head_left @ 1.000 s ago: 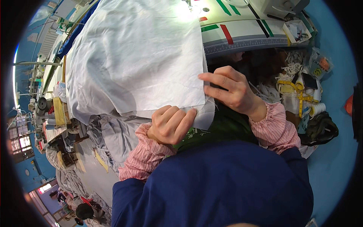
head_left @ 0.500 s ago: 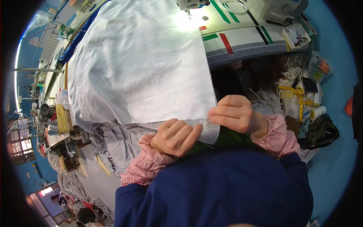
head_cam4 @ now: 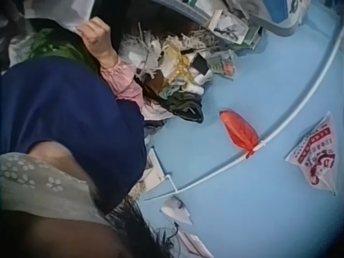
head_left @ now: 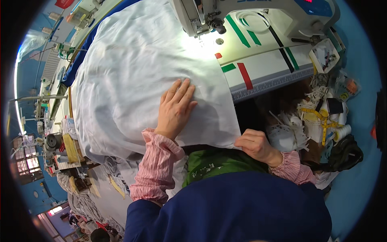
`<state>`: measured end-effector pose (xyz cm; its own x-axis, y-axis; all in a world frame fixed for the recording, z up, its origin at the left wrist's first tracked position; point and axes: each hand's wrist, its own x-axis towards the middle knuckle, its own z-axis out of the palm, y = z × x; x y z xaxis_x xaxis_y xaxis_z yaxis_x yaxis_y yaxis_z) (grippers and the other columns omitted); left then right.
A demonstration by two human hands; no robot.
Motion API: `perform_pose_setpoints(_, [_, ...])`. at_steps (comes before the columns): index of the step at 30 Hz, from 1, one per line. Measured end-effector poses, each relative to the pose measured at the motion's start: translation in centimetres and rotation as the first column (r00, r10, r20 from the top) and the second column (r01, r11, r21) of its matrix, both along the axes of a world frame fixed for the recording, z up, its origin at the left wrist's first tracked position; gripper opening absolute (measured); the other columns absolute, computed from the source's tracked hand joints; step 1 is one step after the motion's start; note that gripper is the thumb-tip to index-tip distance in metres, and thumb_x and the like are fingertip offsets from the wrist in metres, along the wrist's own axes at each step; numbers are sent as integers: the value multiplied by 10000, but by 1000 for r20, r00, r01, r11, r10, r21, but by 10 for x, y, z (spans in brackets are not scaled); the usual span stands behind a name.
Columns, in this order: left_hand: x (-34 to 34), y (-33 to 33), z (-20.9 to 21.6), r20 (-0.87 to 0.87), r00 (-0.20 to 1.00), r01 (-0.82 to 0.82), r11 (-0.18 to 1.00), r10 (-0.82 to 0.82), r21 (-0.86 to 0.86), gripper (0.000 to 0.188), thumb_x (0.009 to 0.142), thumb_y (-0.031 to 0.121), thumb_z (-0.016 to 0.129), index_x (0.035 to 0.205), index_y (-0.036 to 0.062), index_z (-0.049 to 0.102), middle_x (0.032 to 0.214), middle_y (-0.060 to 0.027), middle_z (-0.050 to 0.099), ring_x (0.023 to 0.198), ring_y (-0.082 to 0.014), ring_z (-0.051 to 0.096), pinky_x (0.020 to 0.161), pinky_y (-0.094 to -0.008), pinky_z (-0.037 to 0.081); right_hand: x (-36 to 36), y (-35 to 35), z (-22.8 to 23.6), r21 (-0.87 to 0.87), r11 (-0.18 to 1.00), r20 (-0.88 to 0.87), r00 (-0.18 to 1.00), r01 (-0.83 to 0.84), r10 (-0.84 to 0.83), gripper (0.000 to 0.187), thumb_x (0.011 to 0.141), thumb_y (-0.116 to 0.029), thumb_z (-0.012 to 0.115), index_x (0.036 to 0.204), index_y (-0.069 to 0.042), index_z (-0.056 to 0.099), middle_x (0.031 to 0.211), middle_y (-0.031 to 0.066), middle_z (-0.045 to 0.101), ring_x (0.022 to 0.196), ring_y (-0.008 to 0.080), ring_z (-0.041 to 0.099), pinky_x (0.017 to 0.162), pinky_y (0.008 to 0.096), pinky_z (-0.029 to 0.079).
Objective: Sewing pieces of white fabric together using an industrial sewing machine in a factory environment.
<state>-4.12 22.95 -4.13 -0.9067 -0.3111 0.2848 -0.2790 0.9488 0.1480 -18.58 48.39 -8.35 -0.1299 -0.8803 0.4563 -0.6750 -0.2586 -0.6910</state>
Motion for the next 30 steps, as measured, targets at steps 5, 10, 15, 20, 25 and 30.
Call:
perform_pose_setpoints(5, [-17,-24,-1,20,1000,3,999,-4,42,431,885,277,608,1278,103,567,1376,-91,508,1306,-286,431,1051,-428,337,-20,-24,-1,25,1000,19,1000,-5,5,242,589,115,663,781,-31,671,756,39,666,680,197,619,569,293,517])
perform_pose_setpoints(10, [-35,-51,4,49,999,8,999,-10,37,433,905,289,583,1286,84,565,1377,-133,501,1314,-324,421,1073,-433,324,-36,-47,1,0,1000,26,1000,-13,13,253,583,107,677,795,-31,673,774,40,670,697,198,624,580,292,518])
perform_pose_setpoints(15, [-49,-85,0,23,1000,20,999,-21,42,470,865,292,633,1283,89,560,1377,-126,496,1302,-329,422,1072,-449,315,-48,-71,9,-69,998,-18,1000,17,-19,259,577,104,678,796,-36,675,775,37,670,696,197,624,586,290,518])
perform_pose_setpoints(20, [-64,-117,0,18,998,67,997,-68,45,478,872,297,630,1284,68,547,1387,-145,479,1318,-333,398,1091,-437,295,-58,-94,23,-105,992,-93,993,64,-74,260,579,107,663,786,-50,673,741,25,654,661,191,609,560,290,500])
perform_pose_setpoints(25, [-77,-149,2,35,994,97,993,-100,69,485,895,313,608,1299,59,525,1405,-166,452,1330,-337,381,1093,-423,296,-67,-117,34,-89,991,-124,986,103,-114,242,587,117,639,751,-60,652,683,23,622,625,200,591,534,308,481])
perform_pose_setpoints(30, [-92,-176,6,118,989,76,992,-88,102,525,925,361,554,1335,41,488,1428,-176,421,1337,-346,369,1112,-412,278,-80,-144,36,-60,989,-26,990,136,-137,222,625,114,625,753,-65,650,673,51,626,636,232,607,547,336,476])
